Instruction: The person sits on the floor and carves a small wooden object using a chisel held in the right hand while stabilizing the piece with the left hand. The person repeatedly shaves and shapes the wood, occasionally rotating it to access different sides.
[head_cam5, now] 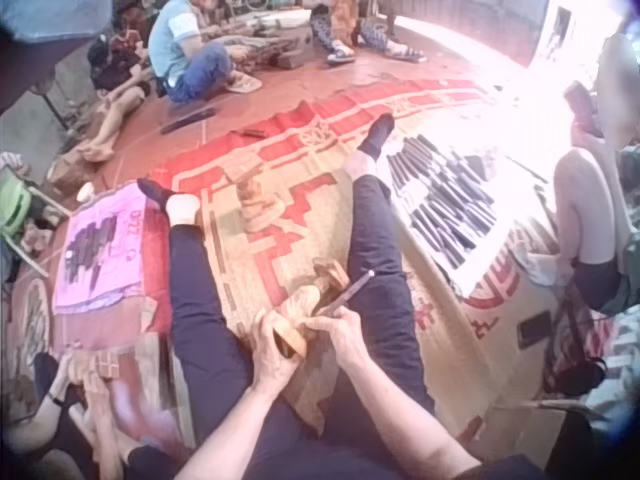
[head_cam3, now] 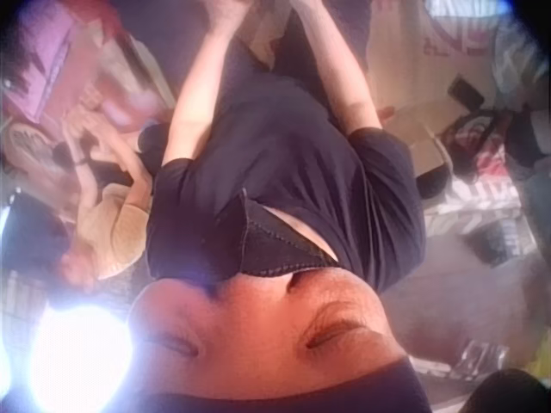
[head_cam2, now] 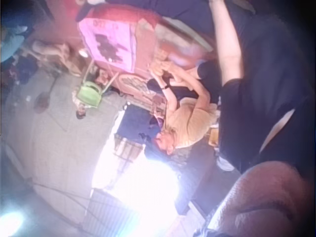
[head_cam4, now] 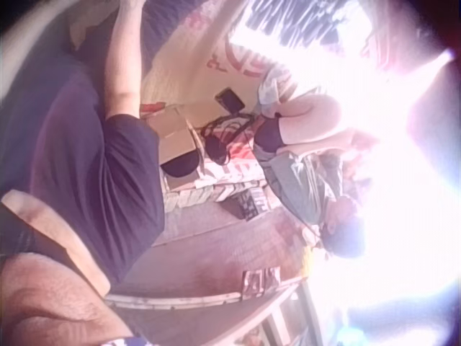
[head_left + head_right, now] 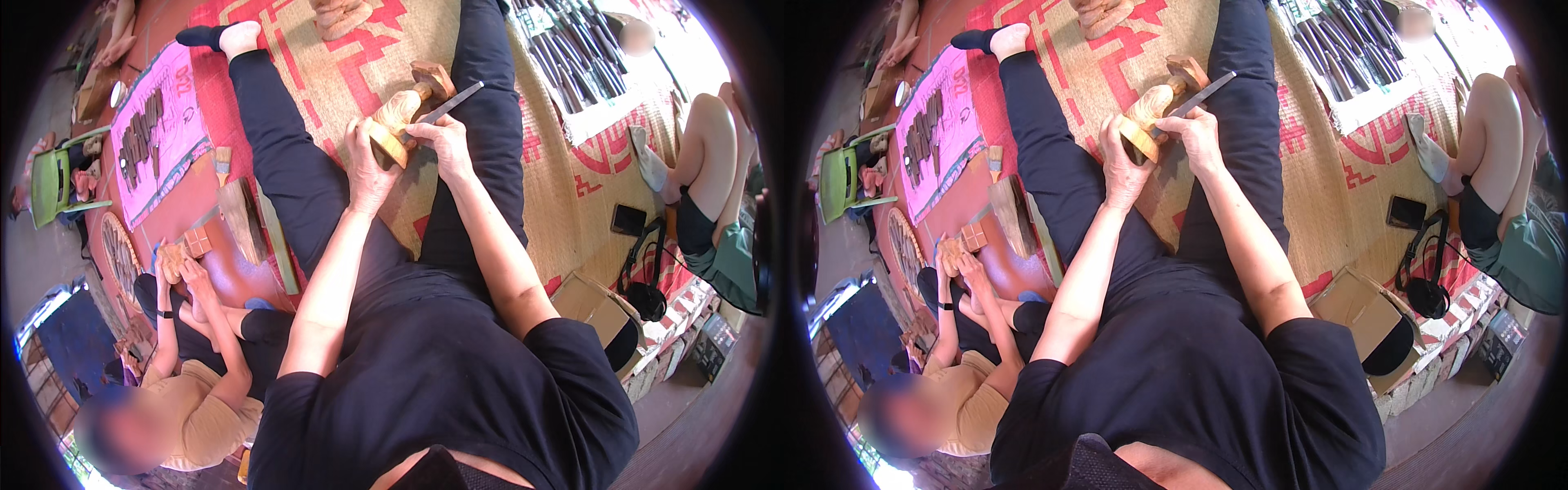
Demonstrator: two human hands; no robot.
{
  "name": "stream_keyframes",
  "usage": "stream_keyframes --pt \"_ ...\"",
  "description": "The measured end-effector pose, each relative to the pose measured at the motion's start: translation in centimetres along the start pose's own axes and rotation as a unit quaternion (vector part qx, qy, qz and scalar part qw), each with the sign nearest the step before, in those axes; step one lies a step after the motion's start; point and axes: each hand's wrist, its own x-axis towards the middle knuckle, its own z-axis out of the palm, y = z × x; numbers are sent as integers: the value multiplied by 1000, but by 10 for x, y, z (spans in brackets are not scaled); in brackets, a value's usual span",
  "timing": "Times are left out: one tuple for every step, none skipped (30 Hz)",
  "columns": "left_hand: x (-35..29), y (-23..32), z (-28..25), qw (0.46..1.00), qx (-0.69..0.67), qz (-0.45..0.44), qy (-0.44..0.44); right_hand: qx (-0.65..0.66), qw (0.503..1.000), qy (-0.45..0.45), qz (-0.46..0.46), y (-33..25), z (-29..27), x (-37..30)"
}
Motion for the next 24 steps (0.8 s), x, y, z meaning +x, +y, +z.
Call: stream_keyframes --pt "-1 0 0 1000 2 -3 1 -4 1000 -12 -2 -1 0 -1" --pt "-2 0 1 1000 3 -7 3 -9 1000 -23 -3 -1 0 -2" --pt "-3 0 1 1000 1 -13 -1 -13 999 -34 -5 -2 -1 -3" --pt "-2 1 -1 1000 0 -19 -4 -17 999 -40 -8 -5 3 -7" --pt "-2 1 -1 1000 -1 -25 -7 -21 999 -47 -10 -8 7 -13" --pt "-2 0 -1 1000 0 -27 -7 -25 998 -53 -13 -11 11 -16" --pt "-2 0 -1 1000 -1 -29 -9 -41 998 -48 -19 -14 12 -17" --pt "-2 0 -1 999 -2 -31 -10 -44 998 -34 -14 -10 9 -13" --pt "-3 0 0 1000 2 -20 -6 -46 999 -19 -9 -2 2 -6" --pt "-3 -1 0 1000 6 -9 -1 -47 999 -5 -6 -2 1 -2" --pt "-2 -1 0 1000 11 2 4 -30 999 -16 -6 -1 -1 0" --pt "-1 -1 1 1000 4 -2 3 -26 1000 -15 -7 0 -2 0" --pt "-1 -1 1 1000 -2 -8 3 -24 1000 -15 -7 -1 0 -2" --pt "-1 0 1 1000 -7 -14 2 -21 1000 -15 -7 -3 1 -4" --pt "-1 0 0 1000 -3 -19 2 -17 1000 -25 -4 -4 3 -7" --pt "0 1 0 1000 1 -25 2 -15 999 -34 -2 -8 7 -11" --pt "-1 2 0 1000 4 -30 1 -12 999 -43 0 -9 10 -14" --pt "-2 2 -1 1000 4 -28 -1 -22 999 -43 -3 -8 9 -14" --pt "-2 2 -2 1000 4 -24 -3 -32 998 -44 -6 -8 9 -12" --pt "-2 1 -3 1000 5 -21 -4 -42 998 -45 -8 -6 9 -11" --pt "-2 2 -2 1000 4 -13 0 -27 999 -35 -2 -6 6 -9" --pt "-1 1 0 1000 5 -5 4 -24 999 -21 -6 -5 4 -6" --pt "0 1 1 1000 6 4 8 -20 1000 -8 -11 -4 3 -5" --pt "0 1 1 1000 3 1 7 -17 1000 6 -15 -2 2 -3"
